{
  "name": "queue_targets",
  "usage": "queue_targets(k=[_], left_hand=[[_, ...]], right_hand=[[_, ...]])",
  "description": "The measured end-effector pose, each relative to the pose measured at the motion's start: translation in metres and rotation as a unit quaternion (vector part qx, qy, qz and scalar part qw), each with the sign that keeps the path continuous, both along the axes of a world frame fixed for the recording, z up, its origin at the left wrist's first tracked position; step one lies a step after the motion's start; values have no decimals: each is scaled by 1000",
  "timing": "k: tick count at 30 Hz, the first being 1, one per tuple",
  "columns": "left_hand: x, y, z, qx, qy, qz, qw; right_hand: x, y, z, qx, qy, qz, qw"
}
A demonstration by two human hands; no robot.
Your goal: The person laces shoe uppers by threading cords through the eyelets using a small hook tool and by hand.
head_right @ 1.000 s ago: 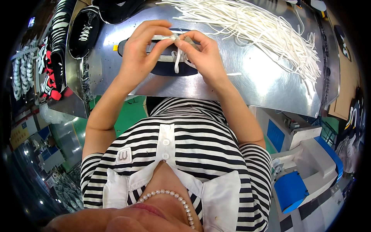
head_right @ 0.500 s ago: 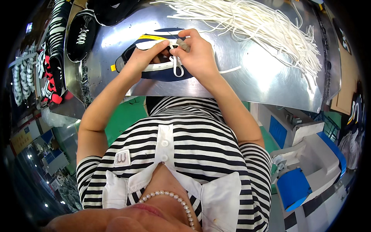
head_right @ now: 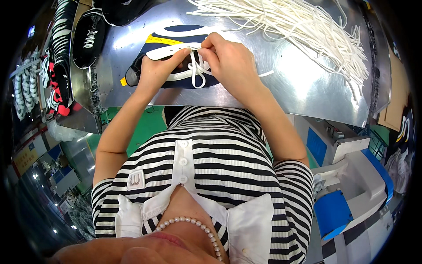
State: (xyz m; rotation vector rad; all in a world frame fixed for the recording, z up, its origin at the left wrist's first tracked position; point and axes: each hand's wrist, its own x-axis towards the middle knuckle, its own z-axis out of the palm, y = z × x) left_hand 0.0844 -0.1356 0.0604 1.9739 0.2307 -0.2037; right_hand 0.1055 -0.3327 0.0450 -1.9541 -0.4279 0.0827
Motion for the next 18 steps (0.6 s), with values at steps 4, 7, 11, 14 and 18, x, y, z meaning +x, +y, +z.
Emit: queue_targets(k=[4, 7, 11, 14, 18], left_hand=[[-4, 1, -3, -2, -9, -8, 1000], [-8, 1, -7, -49, -19, -3, 999], [-16, -16, -6, -65, -137, -12, 988], [-10, 1, 6, -81, -14, -52, 995], [-2, 25, 5, -98, 125, -38, 987]], right_hand=[[3, -2, 6, -56, -4, 23, 998], [6, 5, 9, -139, -14, 49, 989], [9, 27, 7, -253, -76, 83, 961], [14, 21, 21, -263, -63, 107, 957], [21, 0, 46, -200, 9, 48, 978]])
